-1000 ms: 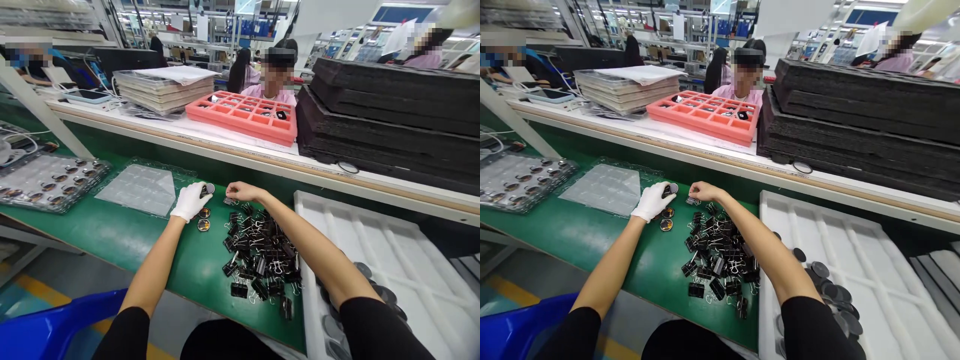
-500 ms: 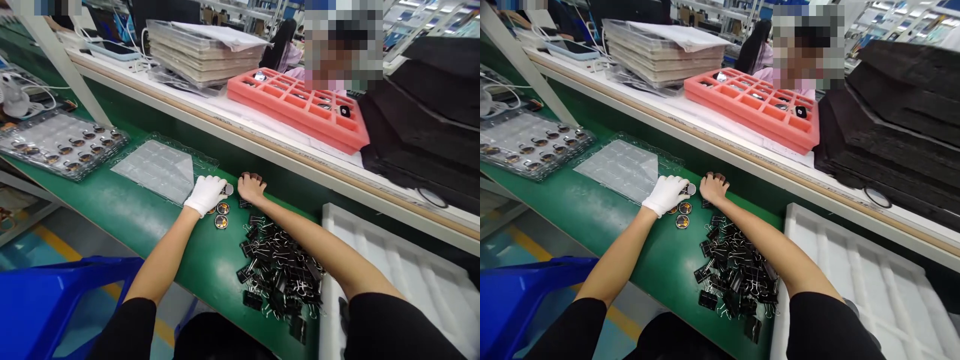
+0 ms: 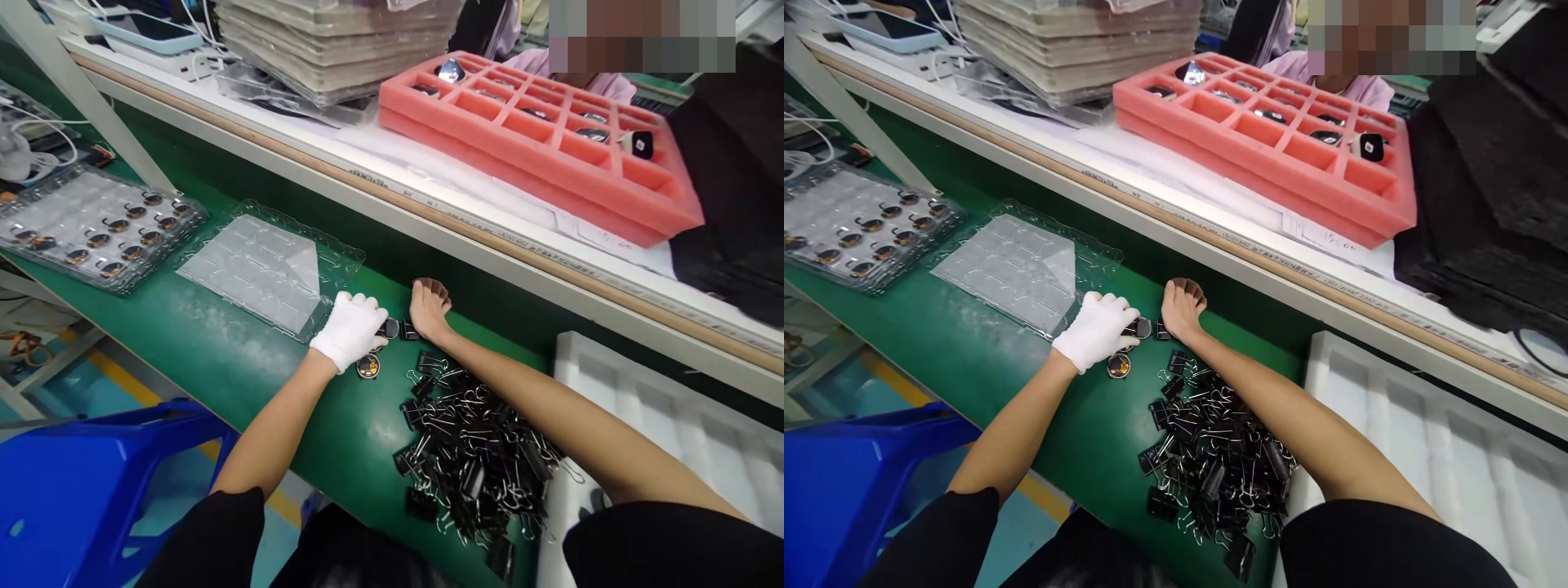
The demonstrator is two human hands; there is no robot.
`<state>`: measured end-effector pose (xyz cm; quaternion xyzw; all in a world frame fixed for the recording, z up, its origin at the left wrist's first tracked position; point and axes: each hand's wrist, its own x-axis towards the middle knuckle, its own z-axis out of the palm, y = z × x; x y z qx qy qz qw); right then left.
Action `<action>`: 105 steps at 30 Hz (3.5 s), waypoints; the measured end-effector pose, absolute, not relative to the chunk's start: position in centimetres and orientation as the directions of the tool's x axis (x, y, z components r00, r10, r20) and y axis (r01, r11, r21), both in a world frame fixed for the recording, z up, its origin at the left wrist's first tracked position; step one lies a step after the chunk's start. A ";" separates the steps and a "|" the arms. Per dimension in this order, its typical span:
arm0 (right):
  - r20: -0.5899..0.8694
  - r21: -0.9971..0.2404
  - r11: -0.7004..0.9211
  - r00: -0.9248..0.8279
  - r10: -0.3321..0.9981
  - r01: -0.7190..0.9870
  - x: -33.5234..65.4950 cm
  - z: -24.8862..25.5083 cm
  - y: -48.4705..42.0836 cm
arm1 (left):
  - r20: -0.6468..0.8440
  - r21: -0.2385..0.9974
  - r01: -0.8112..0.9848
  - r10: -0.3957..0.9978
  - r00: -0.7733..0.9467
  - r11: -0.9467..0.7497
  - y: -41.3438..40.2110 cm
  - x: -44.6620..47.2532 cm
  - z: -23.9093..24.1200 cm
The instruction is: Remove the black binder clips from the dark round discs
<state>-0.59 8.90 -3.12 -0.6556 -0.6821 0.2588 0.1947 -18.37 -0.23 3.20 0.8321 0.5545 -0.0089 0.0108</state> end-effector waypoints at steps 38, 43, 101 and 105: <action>-0.148 -0.948 -0.175 -0.117 0.982 -0.267 20.4 8.8 -10.5 | -0.046 0.780 0.529 0.812 0.581 -0.335 -5.2 -3.2 11.1; -0.135 -0.925 -0.109 0.048 0.990 -0.365 27.4 7.6 -13.9 | -0.168 0.818 0.452 0.604 0.779 -0.355 -4.2 4.6 13.4; 0.107 -0.545 0.205 -0.175 0.979 0.813 38.0 -2.9 -13.8 | -0.038 -0.076 0.996 0.999 0.035 -0.038 -5.4 -15.9 6.5; 0.160 -0.599 0.169 -0.090 0.983 0.783 37.6 -1.6 -13.9 | -0.133 -0.199 0.979 0.991 0.017 -0.043 -4.4 -14.8 4.9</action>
